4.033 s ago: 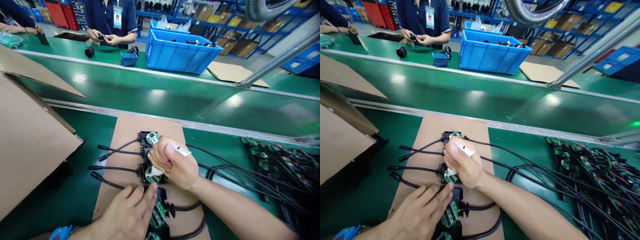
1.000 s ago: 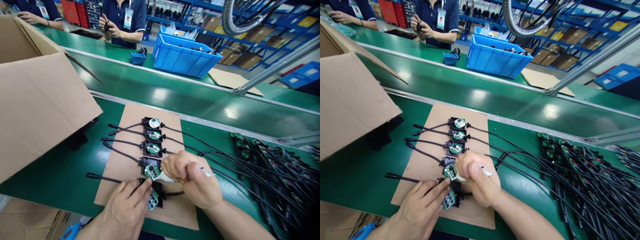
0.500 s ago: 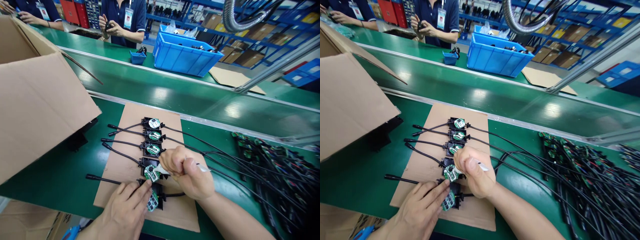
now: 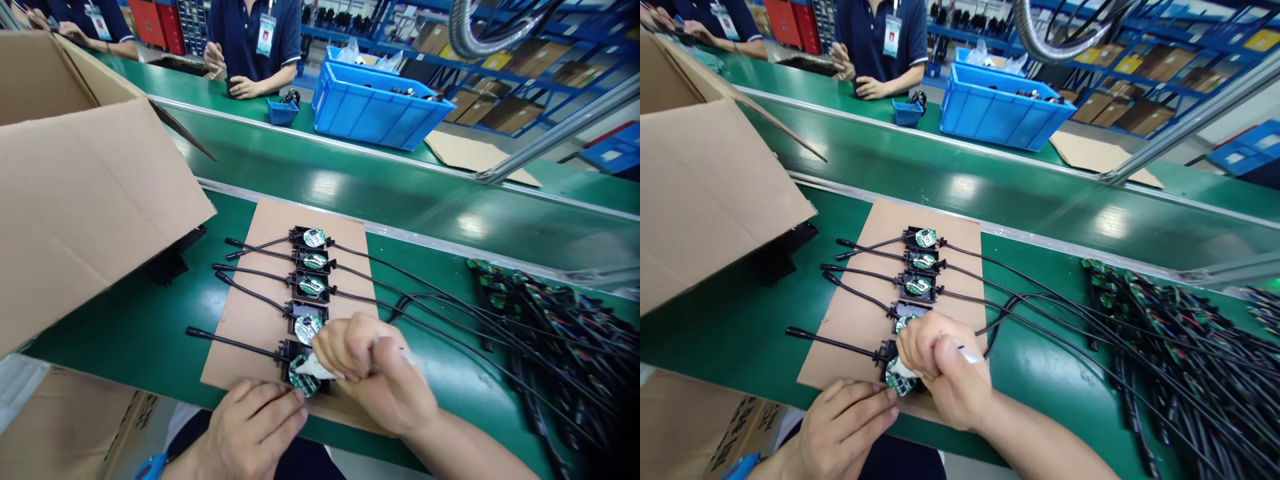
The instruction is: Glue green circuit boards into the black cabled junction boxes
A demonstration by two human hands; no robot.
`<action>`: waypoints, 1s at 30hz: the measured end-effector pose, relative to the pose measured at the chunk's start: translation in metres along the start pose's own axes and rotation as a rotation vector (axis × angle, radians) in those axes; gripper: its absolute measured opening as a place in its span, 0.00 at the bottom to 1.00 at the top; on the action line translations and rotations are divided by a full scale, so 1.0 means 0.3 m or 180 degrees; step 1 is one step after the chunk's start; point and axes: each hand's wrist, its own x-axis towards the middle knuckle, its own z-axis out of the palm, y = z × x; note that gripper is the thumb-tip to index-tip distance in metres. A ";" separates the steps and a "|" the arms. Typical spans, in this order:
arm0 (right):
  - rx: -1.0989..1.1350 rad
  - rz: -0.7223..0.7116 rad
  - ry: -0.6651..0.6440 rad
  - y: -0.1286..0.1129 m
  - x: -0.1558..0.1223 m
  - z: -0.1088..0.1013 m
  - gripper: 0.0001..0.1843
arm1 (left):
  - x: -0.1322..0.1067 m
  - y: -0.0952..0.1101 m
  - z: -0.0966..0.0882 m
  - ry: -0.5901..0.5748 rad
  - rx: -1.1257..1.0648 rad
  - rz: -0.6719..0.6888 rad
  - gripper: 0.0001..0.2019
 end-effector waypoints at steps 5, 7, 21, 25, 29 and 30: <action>0.0057 -0.0038 -0.0083 0.062 0.016 -0.013 0.21 | 0.003 -0.002 -0.005 -0.0026 0.0106 0.0040 0.16; 0.0031 -0.0032 -0.0096 0.056 0.011 -0.016 0.21 | 0.006 0.001 -0.010 -0.0044 0.0133 0.0020 0.16; -0.0146 0.0295 0.0027 -0.013 -0.063 -0.028 0.23 | -0.004 0.006 -0.003 -0.0102 0.0091 -0.0043 0.17; -0.0229 0.0249 0.0051 -0.023 -0.057 -0.044 0.23 | -0.006 0.008 -0.004 -0.0096 0.0089 -0.0050 0.16; -0.0196 0.0190 0.0101 -0.012 -0.040 -0.050 0.22 | -0.005 0.005 -0.004 -0.0072 0.0067 -0.0009 0.16; -0.0178 0.0171 0.0102 -0.008 -0.034 -0.051 0.22 | -0.005 0.004 -0.003 -0.0052 0.0059 -0.0007 0.16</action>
